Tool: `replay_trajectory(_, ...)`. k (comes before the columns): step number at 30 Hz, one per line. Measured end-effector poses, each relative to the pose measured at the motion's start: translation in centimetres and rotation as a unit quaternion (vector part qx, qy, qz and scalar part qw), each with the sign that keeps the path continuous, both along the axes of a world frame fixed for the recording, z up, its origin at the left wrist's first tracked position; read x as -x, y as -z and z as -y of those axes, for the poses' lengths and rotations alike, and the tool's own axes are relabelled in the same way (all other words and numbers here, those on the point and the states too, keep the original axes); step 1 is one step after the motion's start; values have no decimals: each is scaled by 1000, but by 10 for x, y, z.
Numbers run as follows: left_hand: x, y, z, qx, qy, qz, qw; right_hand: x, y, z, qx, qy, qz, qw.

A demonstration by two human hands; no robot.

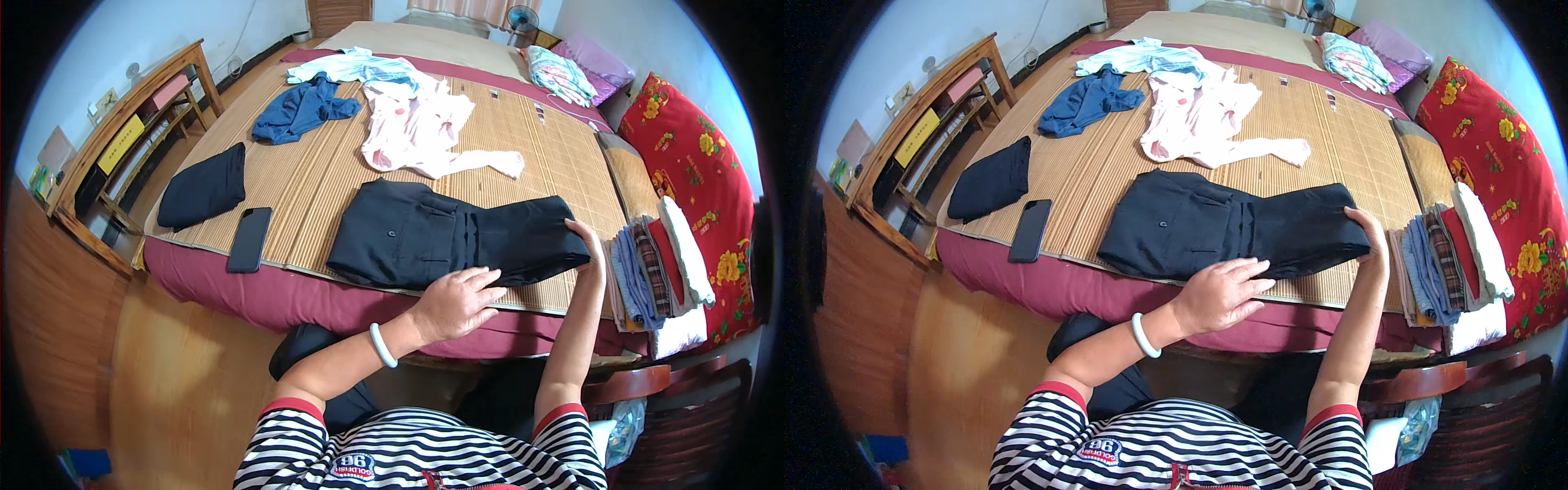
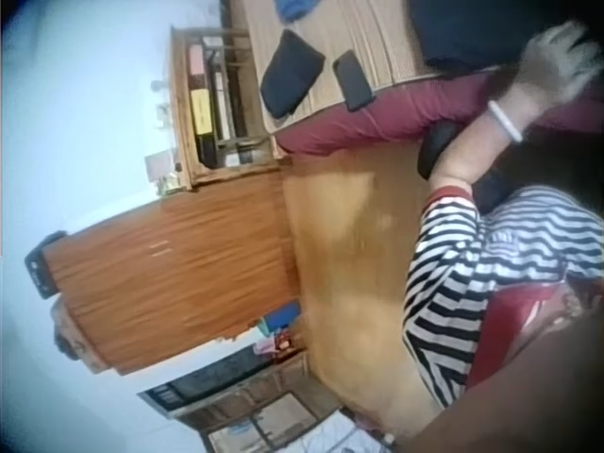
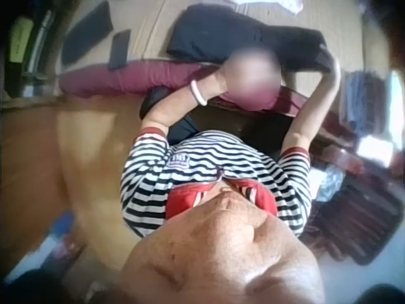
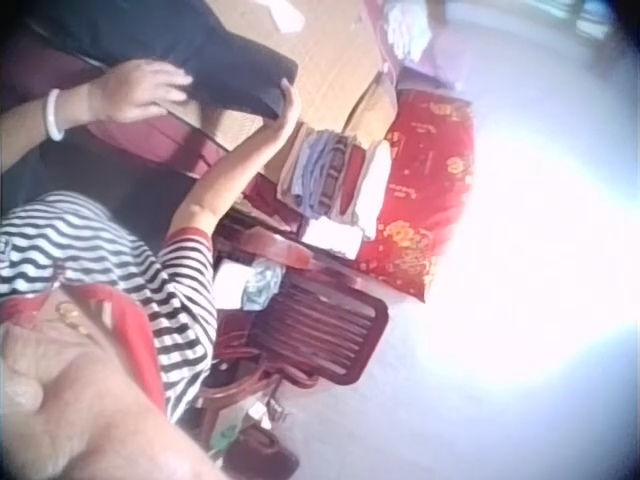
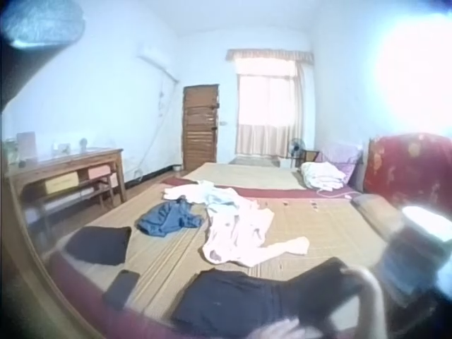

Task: Folding various items of clothing including a pair of black trousers on a bed and placing them into an organized stack.

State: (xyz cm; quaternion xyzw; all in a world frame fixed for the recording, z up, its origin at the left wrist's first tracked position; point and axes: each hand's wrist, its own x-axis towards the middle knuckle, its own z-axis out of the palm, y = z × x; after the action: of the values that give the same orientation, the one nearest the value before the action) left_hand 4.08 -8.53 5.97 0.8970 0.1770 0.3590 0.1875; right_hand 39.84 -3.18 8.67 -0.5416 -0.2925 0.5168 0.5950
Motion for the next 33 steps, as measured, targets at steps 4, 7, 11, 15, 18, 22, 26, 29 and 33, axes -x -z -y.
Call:
replay_trajectory(4,24,-20,-18,-105,-154,28,982,-6,-5,-1,9,24,-29,999)
replay_trajectory(7,42,-6,-30,-55,-289,-152,944,16,-22,4,-29,2,48,998)
replay_trajectory(11,39,26,-28,-28,-242,-298,923,50,-40,8,-43,-16,70,996)
replay_trajectory(15,29,27,-27,-28,-205,-270,940,63,-36,4,-63,-22,96,993)
replay_trajectory(18,29,36,-30,-47,-198,-232,951,66,-33,2,-79,-50,108,990)
replay_trajectory(22,28,31,-30,-33,-179,-195,964,31,-1,-7,-79,-9,180,980)
replay_trajectory(26,22,29,-29,-58,-182,-194,962,-21,19,-6,133,18,554,821)
replay_trajectory(29,25,30,-28,-81,-194,-215,954,15,7,-3,132,49,738,660)
replay_trajectory(33,26,34,-29,-97,-208,-209,951,97,-7,-22,-109,-5,604,790)
